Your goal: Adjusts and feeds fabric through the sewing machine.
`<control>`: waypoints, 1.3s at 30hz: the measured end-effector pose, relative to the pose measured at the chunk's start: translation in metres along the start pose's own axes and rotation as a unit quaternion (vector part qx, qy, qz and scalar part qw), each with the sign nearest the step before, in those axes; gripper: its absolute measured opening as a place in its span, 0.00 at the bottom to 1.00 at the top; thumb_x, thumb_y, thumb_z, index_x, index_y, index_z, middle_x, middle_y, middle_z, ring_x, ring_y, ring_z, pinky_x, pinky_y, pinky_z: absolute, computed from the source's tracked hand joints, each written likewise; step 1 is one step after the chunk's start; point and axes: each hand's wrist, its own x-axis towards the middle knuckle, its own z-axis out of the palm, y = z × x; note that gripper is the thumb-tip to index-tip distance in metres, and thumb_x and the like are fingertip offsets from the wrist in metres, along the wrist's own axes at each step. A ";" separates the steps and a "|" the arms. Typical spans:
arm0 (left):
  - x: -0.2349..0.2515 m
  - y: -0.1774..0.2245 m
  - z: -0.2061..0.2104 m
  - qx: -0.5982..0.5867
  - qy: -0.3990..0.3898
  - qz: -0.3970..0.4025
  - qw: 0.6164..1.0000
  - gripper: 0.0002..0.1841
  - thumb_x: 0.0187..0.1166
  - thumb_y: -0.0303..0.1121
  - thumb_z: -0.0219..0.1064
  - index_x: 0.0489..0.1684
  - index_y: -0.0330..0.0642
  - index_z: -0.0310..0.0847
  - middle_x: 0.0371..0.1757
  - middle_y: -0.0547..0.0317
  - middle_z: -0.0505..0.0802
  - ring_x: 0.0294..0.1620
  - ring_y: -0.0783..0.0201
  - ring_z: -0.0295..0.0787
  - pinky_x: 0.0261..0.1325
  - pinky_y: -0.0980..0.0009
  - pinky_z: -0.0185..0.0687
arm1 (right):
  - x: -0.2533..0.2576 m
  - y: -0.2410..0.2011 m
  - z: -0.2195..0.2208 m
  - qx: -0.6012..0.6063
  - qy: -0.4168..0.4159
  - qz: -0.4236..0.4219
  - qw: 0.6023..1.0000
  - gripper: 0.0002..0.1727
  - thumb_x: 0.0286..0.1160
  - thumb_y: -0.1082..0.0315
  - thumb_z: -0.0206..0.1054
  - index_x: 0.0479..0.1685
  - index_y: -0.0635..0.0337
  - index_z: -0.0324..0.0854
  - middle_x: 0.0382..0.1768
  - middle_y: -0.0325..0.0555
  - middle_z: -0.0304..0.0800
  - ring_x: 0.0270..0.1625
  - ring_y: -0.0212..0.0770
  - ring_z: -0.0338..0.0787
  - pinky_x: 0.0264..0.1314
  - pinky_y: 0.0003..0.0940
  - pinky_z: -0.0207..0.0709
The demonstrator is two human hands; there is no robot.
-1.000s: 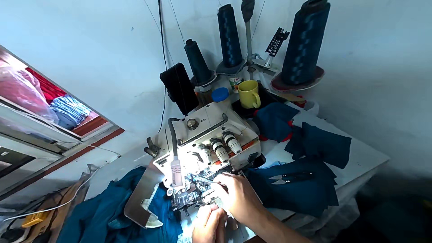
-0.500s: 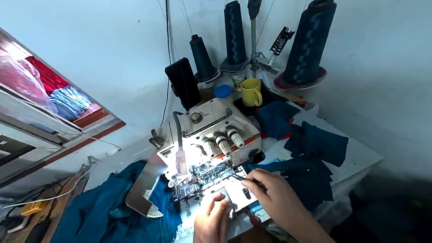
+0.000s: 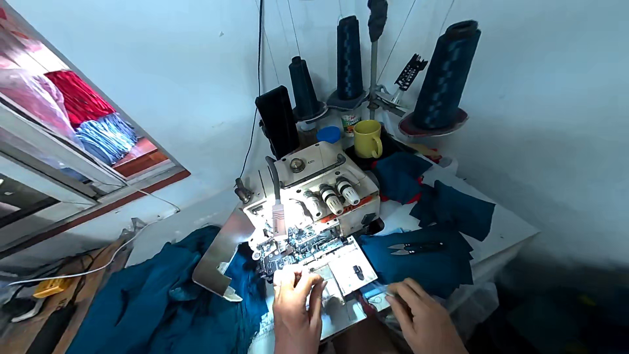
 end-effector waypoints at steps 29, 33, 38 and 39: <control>0.033 -0.020 -0.018 0.159 0.040 -0.013 0.986 0.20 0.81 0.37 0.55 0.23 0.41 0.92 0.19 0.59 0.87 0.27 0.60 0.85 0.43 0.61 0.76 | 0.081 -0.088 0.074 0.396 -0.093 -0.005 0.913 0.08 0.77 0.67 0.67 0.32 0.58 0.89 0.24 0.30 0.87 0.27 0.18 0.83 0.34 0.14 0.78; 0.029 -0.032 -0.031 0.021 0.033 -0.083 0.996 0.20 0.85 0.34 0.49 0.30 0.45 0.90 0.30 0.69 0.92 0.38 0.74 0.87 0.54 0.71 0.81 | 0.081 -0.090 0.075 0.424 -0.091 0.028 0.900 0.08 0.76 0.70 0.66 0.33 0.58 0.89 0.24 0.31 0.88 0.26 0.19 0.83 0.31 0.15 0.77; 0.022 -0.038 -0.039 -0.107 -0.009 -0.073 0.991 0.13 0.82 0.35 0.60 0.45 0.46 0.93 0.48 0.69 0.95 0.56 0.72 0.89 0.69 0.65 0.79 | 0.079 -0.088 0.079 0.438 -0.088 0.041 0.894 0.07 0.76 0.70 0.66 0.34 0.57 0.89 0.23 0.30 0.87 0.23 0.20 0.81 0.27 0.16 0.75; 0.021 -0.039 -0.037 -0.104 -0.009 -0.068 0.992 0.12 0.81 0.35 0.62 0.44 0.48 0.93 0.47 0.71 0.96 0.55 0.73 0.89 0.68 0.65 0.78 | 0.078 -0.088 0.080 0.441 -0.086 0.043 0.893 0.07 0.76 0.70 0.67 0.34 0.58 0.89 0.22 0.31 0.87 0.23 0.20 0.81 0.27 0.16 0.75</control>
